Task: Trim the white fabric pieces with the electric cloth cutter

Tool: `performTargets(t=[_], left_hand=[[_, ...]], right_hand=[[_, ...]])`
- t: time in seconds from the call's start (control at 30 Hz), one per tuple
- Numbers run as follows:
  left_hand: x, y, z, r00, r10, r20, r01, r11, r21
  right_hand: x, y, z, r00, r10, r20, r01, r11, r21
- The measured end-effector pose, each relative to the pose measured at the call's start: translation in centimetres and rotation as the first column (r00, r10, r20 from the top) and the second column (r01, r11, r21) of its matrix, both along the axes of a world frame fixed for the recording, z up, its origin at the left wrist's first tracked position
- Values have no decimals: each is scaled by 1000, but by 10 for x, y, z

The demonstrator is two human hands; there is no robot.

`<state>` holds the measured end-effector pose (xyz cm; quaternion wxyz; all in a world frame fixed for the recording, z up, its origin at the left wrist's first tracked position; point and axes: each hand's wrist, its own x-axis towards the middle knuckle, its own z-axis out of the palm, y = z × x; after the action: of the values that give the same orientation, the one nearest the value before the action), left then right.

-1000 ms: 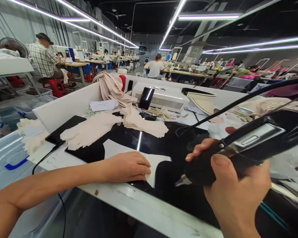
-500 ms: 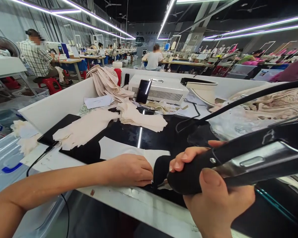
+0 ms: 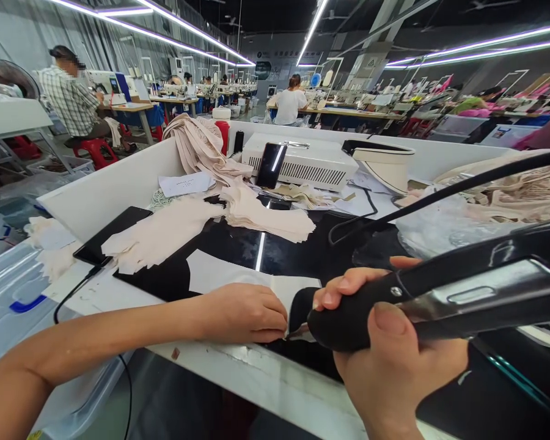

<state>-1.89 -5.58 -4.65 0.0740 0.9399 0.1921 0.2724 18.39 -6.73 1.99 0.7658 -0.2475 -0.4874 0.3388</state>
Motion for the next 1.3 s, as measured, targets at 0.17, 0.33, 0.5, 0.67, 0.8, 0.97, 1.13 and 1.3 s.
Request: performTargets(t=[0.17,0.33,0.5,0.67,0.8,0.97,1.13,1.3], left_hand=[[3,3,-1,998,53,-29,-52,998,25],[4,5,0,991,118,-67,-118,993,3],[5,8,1,998,16,-65,-18,1000,-16],[1,10,2,992,-29,-125,20,997,-70],[-7,11,4,985,-62,-164,49,996,-81],[-10,12,4,979,-88,-186,88,996,-7],[-10,12,1,977,-89,-193,110,989,102],[-10,11,-1,981,-87,-172,123,969,215]], right_hand=[[0,0,2,999,-24,23,24,1000,-10],[-2,-1,1,999,-42,35,43,999,-10],[-3,-1,2,1000,-18,17,19,999,-26],[-2,-2,4,1000,-12,13,12,999,-32],[-1,-2,3,1000,6,18,-5,1000,-27],[0,-1,2,999,4,33,-3,1000,-26],[-2,-3,4,1000,-10,12,11,999,-49],[0,-5,3,1000,-9,14,10,999,-51]])
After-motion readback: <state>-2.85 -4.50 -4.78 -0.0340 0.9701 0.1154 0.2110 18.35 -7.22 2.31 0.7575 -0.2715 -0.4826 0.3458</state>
